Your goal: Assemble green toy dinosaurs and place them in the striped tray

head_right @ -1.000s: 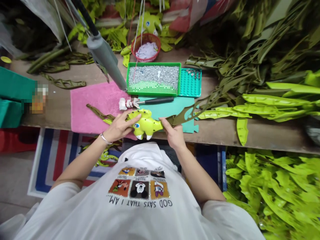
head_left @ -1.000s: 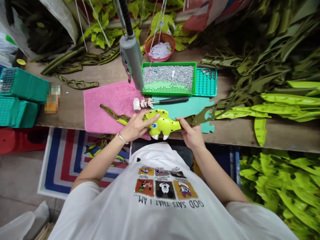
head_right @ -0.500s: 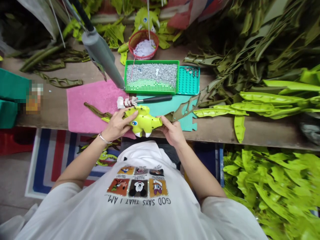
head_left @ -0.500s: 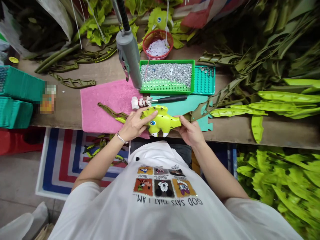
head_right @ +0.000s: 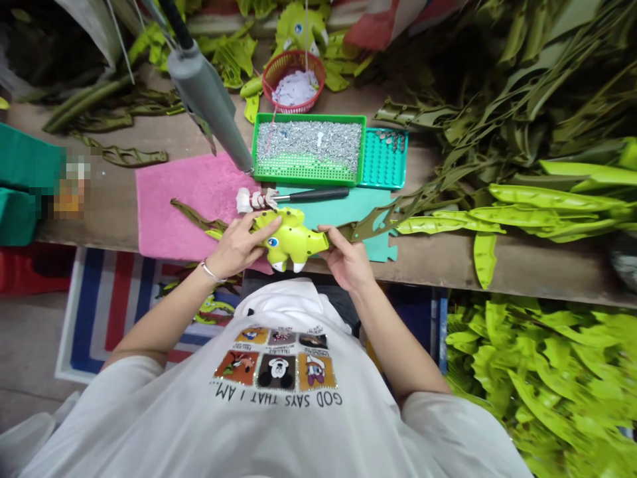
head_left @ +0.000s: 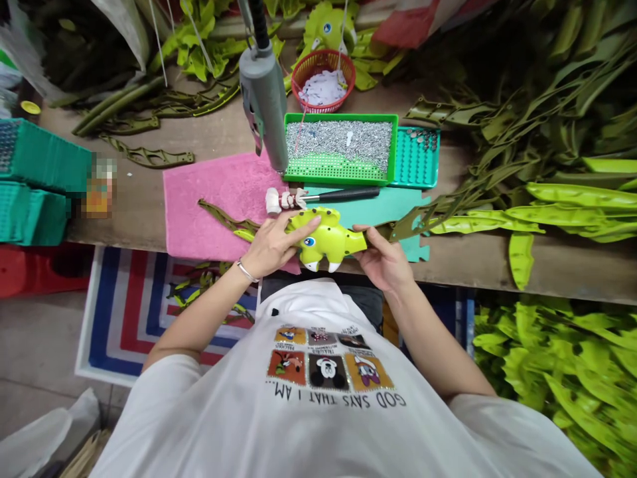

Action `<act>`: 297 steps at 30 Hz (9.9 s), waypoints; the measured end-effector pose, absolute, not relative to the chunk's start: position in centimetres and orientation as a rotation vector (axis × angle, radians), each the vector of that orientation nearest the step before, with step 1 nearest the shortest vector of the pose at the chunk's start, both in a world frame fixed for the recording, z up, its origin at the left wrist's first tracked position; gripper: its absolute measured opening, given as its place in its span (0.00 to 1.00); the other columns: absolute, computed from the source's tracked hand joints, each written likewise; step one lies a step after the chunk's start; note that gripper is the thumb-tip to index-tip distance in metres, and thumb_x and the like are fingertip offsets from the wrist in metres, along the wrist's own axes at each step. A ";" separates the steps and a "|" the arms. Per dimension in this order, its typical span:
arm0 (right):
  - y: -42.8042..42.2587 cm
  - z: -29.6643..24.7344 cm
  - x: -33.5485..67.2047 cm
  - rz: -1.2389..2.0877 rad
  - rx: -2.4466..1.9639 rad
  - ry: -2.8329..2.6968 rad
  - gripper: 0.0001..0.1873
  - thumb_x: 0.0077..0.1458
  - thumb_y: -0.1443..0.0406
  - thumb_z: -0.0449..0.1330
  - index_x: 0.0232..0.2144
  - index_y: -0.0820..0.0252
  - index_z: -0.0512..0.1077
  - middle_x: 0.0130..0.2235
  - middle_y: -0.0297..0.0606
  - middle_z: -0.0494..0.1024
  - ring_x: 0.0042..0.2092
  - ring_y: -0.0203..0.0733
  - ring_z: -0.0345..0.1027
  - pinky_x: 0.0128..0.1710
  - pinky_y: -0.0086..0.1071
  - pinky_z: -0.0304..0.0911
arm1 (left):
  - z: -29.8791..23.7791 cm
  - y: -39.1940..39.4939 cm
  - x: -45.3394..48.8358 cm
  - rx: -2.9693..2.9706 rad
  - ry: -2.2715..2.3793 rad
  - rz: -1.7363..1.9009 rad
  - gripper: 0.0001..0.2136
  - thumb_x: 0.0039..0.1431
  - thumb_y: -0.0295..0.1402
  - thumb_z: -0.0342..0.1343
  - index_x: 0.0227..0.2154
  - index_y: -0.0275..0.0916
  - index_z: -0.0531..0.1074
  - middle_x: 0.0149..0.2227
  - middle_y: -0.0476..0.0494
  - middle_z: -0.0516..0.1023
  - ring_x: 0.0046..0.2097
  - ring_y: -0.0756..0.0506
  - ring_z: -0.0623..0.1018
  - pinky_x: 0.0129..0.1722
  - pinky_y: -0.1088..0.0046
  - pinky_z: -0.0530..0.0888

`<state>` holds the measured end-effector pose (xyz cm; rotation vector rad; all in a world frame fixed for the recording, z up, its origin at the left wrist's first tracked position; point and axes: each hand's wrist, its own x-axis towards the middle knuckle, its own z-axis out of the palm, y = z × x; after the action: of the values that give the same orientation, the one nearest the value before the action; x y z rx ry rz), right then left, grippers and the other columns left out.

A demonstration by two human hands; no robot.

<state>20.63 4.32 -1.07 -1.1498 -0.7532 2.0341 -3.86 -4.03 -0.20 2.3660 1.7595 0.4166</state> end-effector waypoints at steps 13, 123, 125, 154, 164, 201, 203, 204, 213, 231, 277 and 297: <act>2.8 -0.7 18.7 1.790 -1.289 -0.837 0.24 0.29 0.59 0.78 0.30 0.59 0.76 0.30 0.31 0.80 0.33 0.38 0.74 0.40 0.36 0.72 | 0.1 -4.8 -4.5 2.271 1.776 0.558 0.29 0.60 0.23 0.50 0.64 0.51 0.65 0.64 0.35 0.66 0.61 0.35 0.70 0.56 0.52 0.68; 30.1 2.5 14.2 0.649 -1.357 -2.281 0.14 0.59 0.68 0.56 0.38 0.79 0.75 0.45 0.48 0.82 0.51 0.44 0.75 0.55 0.39 0.61 | 2.2 5.5 -1.8 2.237 2.129 -0.092 0.13 0.69 0.25 0.44 0.44 0.38 0.75 0.42 0.38 0.79 0.44 0.41 0.78 0.45 0.63 0.72; 31.3 2.1 11.5 0.614 -1.418 -2.344 0.18 0.62 0.67 0.52 0.37 0.82 0.73 0.49 0.53 0.79 0.55 0.45 0.71 0.57 0.39 0.59 | 1.6 4.6 -1.8 2.265 2.134 0.068 0.13 0.68 0.25 0.46 0.45 0.38 0.75 0.48 0.37 0.79 0.50 0.39 0.76 0.49 0.61 0.71; 8.2 1.1 26.9 1.105 -1.324 -1.723 0.15 0.40 0.59 0.70 0.34 0.52 0.75 0.36 0.38 0.82 0.36 0.49 0.76 0.40 0.46 0.74 | 2.6 -0.7 -1.2 2.392 1.626 0.140 0.20 0.61 0.37 0.63 0.51 0.35 0.64 0.43 0.39 0.79 0.44 0.42 0.81 0.37 0.70 0.70; 4.9 -3.1 22.1 1.804 -1.052 -1.206 0.30 0.34 0.55 0.77 0.39 0.49 0.70 0.43 0.34 0.82 0.44 0.45 0.77 0.47 0.41 0.75 | 3.0 0.0 -0.1 2.326 1.652 -0.033 0.14 0.65 0.44 0.58 0.44 0.38 0.69 0.41 0.43 0.79 0.41 0.43 0.81 0.31 0.71 0.65; 3.2 -3.6 20.1 1.663 -0.948 -1.411 0.26 0.37 0.55 0.76 0.39 0.50 0.72 0.44 0.37 0.81 0.49 0.49 0.77 0.54 0.44 0.72 | 4.4 1.7 -1.4 2.161 1.597 0.057 0.17 0.55 0.39 0.68 0.41 0.38 0.68 0.42 0.43 0.80 0.41 0.42 0.79 0.33 0.72 0.64; 3.3 -3.3 19.8 1.717 -0.932 -1.351 0.25 0.40 0.53 0.75 0.39 0.50 0.72 0.45 0.38 0.81 0.51 0.49 0.77 0.56 0.45 0.71 | 4.6 1.5 -1.3 2.117 1.609 0.049 0.20 0.55 0.38 0.69 0.45 0.38 0.68 0.44 0.42 0.80 0.42 0.41 0.80 0.34 0.71 0.65; 3.3 -3.2 19.6 1.750 -0.940 -1.300 0.25 0.41 0.51 0.74 0.40 0.49 0.71 0.45 0.38 0.81 0.51 0.49 0.77 0.57 0.46 0.71 | 4.8 1.5 -1.3 2.100 1.609 0.055 0.23 0.54 0.38 0.70 0.47 0.38 0.67 0.45 0.41 0.80 0.43 0.40 0.80 0.34 0.71 0.65; 3.9 -3.4 18.4 1.868 -0.999 -1.073 0.33 0.32 0.51 0.76 0.42 0.46 0.71 0.43 0.34 0.82 0.44 0.48 0.79 0.45 0.46 0.78 | 5.3 1.0 -0.5 2.087 1.549 0.091 0.34 0.50 0.42 0.72 0.55 0.39 0.63 0.54 0.39 0.76 0.51 0.37 0.79 0.41 0.70 0.69; 2.9 -1.5 18.3 1.643 -1.158 -0.940 0.31 0.50 0.51 0.69 0.50 0.46 0.59 0.43 0.31 0.81 0.39 0.37 0.78 0.37 0.32 0.78 | 4.1 1.4 2.6 2.083 1.722 -0.314 0.19 0.65 0.35 0.58 0.54 0.40 0.61 0.49 0.37 0.76 0.46 0.37 0.82 0.36 0.68 0.73; 8.7 -0.3 22.3 0.319 -0.476 -2.807 0.18 0.62 0.59 0.58 0.54 0.51 0.73 0.48 0.46 0.76 0.42 0.48 0.64 0.42 0.43 0.61 | 2.1 6.6 -1.0 1.487 1.173 0.123 0.25 0.68 0.48 0.41 0.33 0.35 0.76 0.38 0.44 0.79 0.40 0.47 0.71 0.43 0.75 0.67; 10.2 1.0 22.1 0.528 -0.333 -2.833 0.18 0.62 0.60 0.56 0.52 0.57 0.74 0.42 0.46 0.76 0.39 0.47 0.65 0.40 0.43 0.64 | 2.5 6.1 -0.6 1.473 1.244 0.105 0.27 0.69 0.46 0.38 0.37 0.32 0.79 0.38 0.43 0.79 0.40 0.46 0.71 0.41 0.77 0.66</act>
<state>22.09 10.18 1.01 -0.3329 -2.8331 0.5284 -0.62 6.11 2.51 1.4728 1.2436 0.1045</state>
